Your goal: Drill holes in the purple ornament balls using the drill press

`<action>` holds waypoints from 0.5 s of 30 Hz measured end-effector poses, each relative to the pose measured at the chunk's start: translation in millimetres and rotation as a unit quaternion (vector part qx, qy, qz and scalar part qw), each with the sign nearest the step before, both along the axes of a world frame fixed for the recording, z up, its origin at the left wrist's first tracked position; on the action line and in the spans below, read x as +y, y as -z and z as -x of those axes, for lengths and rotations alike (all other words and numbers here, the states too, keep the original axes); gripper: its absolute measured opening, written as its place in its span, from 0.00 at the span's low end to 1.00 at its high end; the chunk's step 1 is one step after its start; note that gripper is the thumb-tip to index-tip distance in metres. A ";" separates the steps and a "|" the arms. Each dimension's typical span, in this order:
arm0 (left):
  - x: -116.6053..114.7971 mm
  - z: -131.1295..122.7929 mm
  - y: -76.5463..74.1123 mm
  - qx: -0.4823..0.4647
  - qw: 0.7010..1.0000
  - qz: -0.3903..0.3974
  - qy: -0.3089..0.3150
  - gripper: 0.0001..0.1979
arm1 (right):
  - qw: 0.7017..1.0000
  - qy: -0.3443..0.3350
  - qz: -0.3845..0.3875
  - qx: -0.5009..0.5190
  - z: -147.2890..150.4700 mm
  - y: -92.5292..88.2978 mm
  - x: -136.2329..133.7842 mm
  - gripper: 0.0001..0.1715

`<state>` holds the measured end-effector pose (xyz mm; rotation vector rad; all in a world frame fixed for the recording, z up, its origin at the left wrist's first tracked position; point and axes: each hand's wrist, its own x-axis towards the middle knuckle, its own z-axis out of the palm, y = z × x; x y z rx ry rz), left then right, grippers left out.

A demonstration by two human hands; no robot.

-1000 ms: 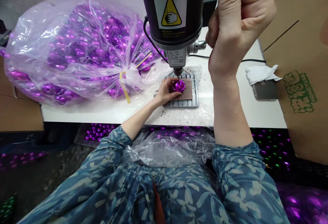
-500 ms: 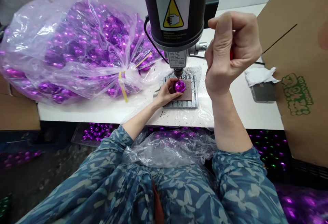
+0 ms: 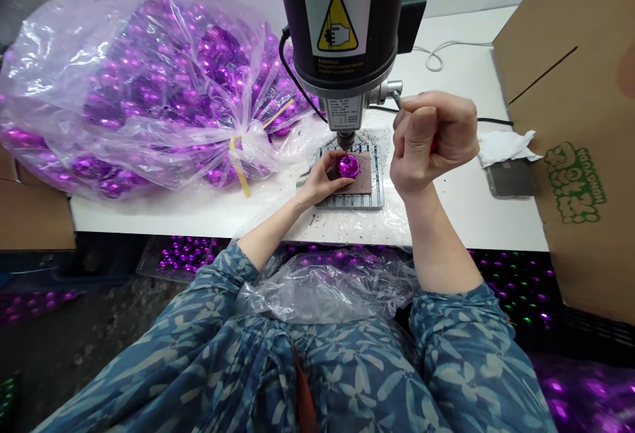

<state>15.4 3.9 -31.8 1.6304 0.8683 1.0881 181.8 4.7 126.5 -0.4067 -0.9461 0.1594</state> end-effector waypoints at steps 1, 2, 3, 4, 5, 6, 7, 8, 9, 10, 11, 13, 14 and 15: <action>0.7 0.2 0.8 0.001 1.000 -0.002 -0.001 0.38 | 1.000 0.001 -0.004 0.001 -0.8 1.4 1.6 0.29; 1.2 0.2 1.5 0.001 1.000 -0.004 -0.001 0.38 | 1.000 0.003 -0.007 0.003 -1.7 2.8 3.7 0.29; 1.6 0.2 2.0 0.000 1.000 -0.005 0.001 0.39 | 1.000 0.005 -0.012 0.004 -2.8 4.2 6.1 0.30; 1.8 0.0 2.3 -0.001 1.000 -0.005 0.004 0.39 | 1.000 0.008 -0.015 0.004 -4.0 5.9 8.8 0.31; 1.7 -0.3 2.2 -0.004 1.000 -0.005 0.008 0.39 | 1.000 0.011 -0.020 0.005 -5.2 8.0 11.5 0.31; 1.4 -0.7 1.8 -0.008 1.000 -0.005 0.012 0.39 | 1.000 0.014 -0.025 0.004 -6.3 10.3 14.0 0.31; 1.0 -1.1 1.2 -0.012 1.000 -0.004 0.013 0.39 | 0.999 0.017 -0.029 0.002 -7.3 12.7 16.0 0.32; 0.4 -1.5 0.4 -0.015 1.000 -0.002 0.013 0.39 | 0.999 0.020 -0.034 0.000 -8.0 14.8 17.3 0.32; -0.3 -1.9 -0.4 -0.016 1.000 0.001 0.010 0.39 | 0.999 0.022 -0.039 -0.005 -8.4 15.9 17.8 0.32; -0.9 -2.2 -1.1 -0.016 1.000 0.005 0.008 0.39 | 0.999 0.023 -0.041 -0.011 -8.5 15.5 17.4 0.33; -1.3 -2.5 -1.7 -0.015 1.000 0.009 0.005 0.39 | 0.999 0.022 -0.041 -0.019 -8.1 12.9 16.3 0.33; -1.8 -2.8 -2.1 -0.013 1.000 0.017 0.003 0.39 | 0.999 0.013 -0.035 -0.035 -6.0 -0.5 13.2 0.31; -1.8 -2.8 -2.1 -0.012 1.000 0.020 0.002 0.39 | 0.999 0.004 -0.028 -0.040 -4.4 -11.4 12.1 0.30; -1.6 -2.7 -1.9 -0.011 1.000 0.022 0.000 0.40 | 0.999 -0.005 -0.020 -0.046 -2.8 -24.4 11.9 0.28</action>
